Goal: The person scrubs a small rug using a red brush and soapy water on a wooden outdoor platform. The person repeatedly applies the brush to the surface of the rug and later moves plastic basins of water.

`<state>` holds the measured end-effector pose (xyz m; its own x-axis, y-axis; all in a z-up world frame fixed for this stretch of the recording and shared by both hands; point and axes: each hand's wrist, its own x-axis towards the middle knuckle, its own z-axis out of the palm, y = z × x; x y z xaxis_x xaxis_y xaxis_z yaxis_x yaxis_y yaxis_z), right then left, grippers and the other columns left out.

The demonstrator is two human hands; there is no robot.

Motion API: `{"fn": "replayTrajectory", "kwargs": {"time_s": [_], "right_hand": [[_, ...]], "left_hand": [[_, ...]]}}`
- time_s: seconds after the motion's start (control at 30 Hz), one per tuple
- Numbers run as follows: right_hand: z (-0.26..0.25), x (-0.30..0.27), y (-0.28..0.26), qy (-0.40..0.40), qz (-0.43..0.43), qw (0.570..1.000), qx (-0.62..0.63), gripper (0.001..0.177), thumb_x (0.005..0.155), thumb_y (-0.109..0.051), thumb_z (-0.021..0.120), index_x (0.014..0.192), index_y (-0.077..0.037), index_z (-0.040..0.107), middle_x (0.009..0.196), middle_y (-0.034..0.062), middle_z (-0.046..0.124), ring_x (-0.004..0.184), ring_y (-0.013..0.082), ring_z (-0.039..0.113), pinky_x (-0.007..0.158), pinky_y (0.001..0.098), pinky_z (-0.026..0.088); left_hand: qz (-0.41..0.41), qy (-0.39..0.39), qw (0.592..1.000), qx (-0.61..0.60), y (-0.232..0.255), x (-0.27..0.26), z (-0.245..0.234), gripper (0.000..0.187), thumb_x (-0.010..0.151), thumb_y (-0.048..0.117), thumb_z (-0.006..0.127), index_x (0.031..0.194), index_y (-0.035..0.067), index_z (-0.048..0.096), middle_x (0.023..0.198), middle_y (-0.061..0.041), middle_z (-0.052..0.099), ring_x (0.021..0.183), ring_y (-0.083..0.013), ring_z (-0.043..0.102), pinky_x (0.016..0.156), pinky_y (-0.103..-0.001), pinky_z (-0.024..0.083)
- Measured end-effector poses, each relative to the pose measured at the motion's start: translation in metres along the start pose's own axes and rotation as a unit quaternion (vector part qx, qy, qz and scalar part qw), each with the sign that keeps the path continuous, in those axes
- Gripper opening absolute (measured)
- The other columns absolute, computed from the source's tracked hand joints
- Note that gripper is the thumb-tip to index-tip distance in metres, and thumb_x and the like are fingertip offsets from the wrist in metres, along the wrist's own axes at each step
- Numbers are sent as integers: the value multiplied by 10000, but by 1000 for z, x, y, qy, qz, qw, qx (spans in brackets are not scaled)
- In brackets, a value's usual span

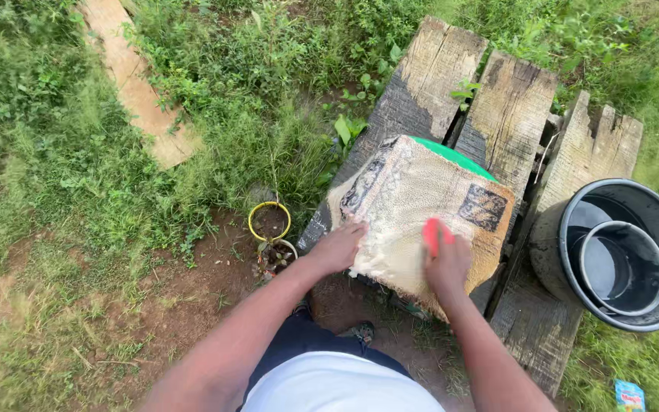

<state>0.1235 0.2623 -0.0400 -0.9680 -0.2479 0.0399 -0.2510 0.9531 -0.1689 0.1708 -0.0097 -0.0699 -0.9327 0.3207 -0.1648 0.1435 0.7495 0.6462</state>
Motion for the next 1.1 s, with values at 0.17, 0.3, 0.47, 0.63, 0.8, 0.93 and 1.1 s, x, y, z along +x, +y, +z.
{"fn": "replayTrajectory", "kwargs": {"time_s": [0.17,0.3,0.47,0.63,0.8,0.93,1.1], "right_hand": [[27,-24,-42,-23,20,999,31,691,942,-342,643,1550,-113,409,1079,225,547,1029,393,519,904,519,417],[6,-4,-20,-3,-34,999,-8,641,923,-305,640,1513,-154,436,1087,185,560,1026,353,525,913,514,404],[25,6,-21,30,153,986,-61,720,938,-330,613,1580,-128,356,1083,216,538,990,360,509,869,534,404],[17,7,-18,-141,-69,987,-30,652,998,-356,553,1586,-180,333,1051,153,544,995,308,520,883,527,413],[18,29,-12,41,166,983,-72,630,1005,-341,573,1570,-122,402,1124,225,535,1024,379,515,863,547,417],[21,23,-44,-99,-73,991,55,667,943,-344,598,1550,-139,412,1061,205,533,999,371,516,910,509,430],[-3,79,14,0,106,990,-91,634,958,-329,629,1525,-137,422,1075,197,544,1023,377,509,857,548,405]], "left_hand": [[1,-5,1000,18,12,-9,-5,496,887,57,585,1378,1,550,1516,-145,482,1406,-378,453,1154,-459,426],[39,-7,997,60,11,-5,-23,585,787,16,615,1367,-36,551,1440,-174,500,1359,-436,448,1072,-500,450],[77,2,994,80,11,1,-41,429,778,31,643,1205,-8,647,1393,-147,537,1366,-447,430,1077,-527,427],[80,-38,994,59,7,5,-55,379,764,34,654,1140,48,697,1313,-113,573,1339,-369,466,1081,-510,433],[75,-58,993,72,6,9,-61,329,772,35,663,1092,63,732,1274,-101,578,1279,-336,488,1022,-506,459],[60,-63,996,38,7,19,-64,283,837,67,664,1111,50,736,1272,-118,575,1231,-310,508,1015,-470,484],[52,-45,998,9,6,16,-61,263,819,53,678,1071,46,750,1262,-101,599,1236,-303,509,1027,-412,498]]}}
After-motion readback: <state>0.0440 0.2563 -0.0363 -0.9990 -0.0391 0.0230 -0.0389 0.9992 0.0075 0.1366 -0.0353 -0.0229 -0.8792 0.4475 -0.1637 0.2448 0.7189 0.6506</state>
